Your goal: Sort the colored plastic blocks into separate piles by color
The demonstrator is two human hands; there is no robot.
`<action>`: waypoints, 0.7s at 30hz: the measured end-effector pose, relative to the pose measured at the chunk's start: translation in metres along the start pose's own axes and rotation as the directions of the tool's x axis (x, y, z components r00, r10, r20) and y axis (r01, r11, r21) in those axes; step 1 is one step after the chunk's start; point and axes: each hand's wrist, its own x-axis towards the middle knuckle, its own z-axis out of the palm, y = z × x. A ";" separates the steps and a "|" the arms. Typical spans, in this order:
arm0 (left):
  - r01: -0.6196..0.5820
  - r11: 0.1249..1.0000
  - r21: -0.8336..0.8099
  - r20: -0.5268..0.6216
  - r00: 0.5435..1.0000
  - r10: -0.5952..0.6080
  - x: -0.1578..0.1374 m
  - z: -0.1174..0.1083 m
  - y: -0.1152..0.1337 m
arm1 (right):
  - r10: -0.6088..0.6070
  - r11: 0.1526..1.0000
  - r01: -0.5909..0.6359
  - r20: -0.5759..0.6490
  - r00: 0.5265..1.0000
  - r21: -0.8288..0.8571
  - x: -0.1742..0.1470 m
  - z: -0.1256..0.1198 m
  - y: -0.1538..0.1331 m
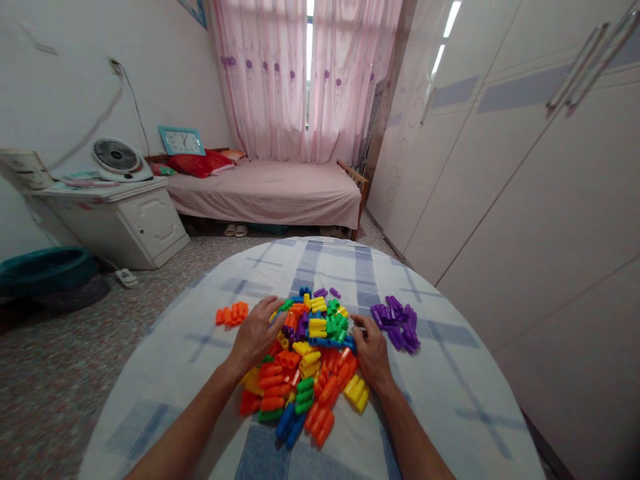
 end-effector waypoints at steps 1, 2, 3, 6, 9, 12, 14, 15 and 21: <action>0.025 0.999 -0.030 -0.011 1.000 -0.025 -0.008 0.001 -0.005 | -0.021 1.000 0.021 -0.006 1.000 -0.008 0.004 0.000 -0.003; 0.048 0.997 -0.066 -0.017 0.999 -0.049 -0.015 0.003 -0.008 | -0.042 0.999 0.041 -0.010 0.999 -0.021 0.009 0.000 -0.007; 0.067 0.992 -0.111 -0.019 0.997 -0.069 -0.020 0.006 -0.010 | -0.062 0.997 0.062 -0.007 0.998 -0.042 0.017 0.000 -0.010; 0.123 0.944 -0.305 -0.020 0.991 -0.136 -0.027 0.013 -0.012 | -0.121 0.981 0.131 0.076 0.990 -0.145 0.050 0.004 -0.019; 0.202 0.814 -0.545 0.009 0.972 -0.235 -0.028 0.012 -0.013 | -0.119 0.942 0.196 0.272 0.955 -0.274 0.089 0.015 -0.022; 0.249 0.695 -0.674 0.080 0.960 -0.267 -0.027 0.006 -0.022 | -0.087 0.919 0.228 0.399 0.913 -0.321 0.120 0.029 -0.021; 0.276 0.661 -0.698 0.129 0.956 -0.264 -0.026 0.005 -0.030 | -0.087 0.918 0.238 0.426 0.901 -0.318 0.132 0.039 -0.020; 0.289 0.649 -0.704 0.146 0.953 -0.266 -0.025 0.006 -0.033 | -0.085 0.917 0.241 0.435 0.896 -0.318 0.136 0.044 -0.019; 0.293 0.634 -0.715 0.140 0.950 -0.280 -0.022 0.011 -0.037 | -0.099 0.906 0.257 0.421 0.902 -0.336 0.142 0.064 -0.013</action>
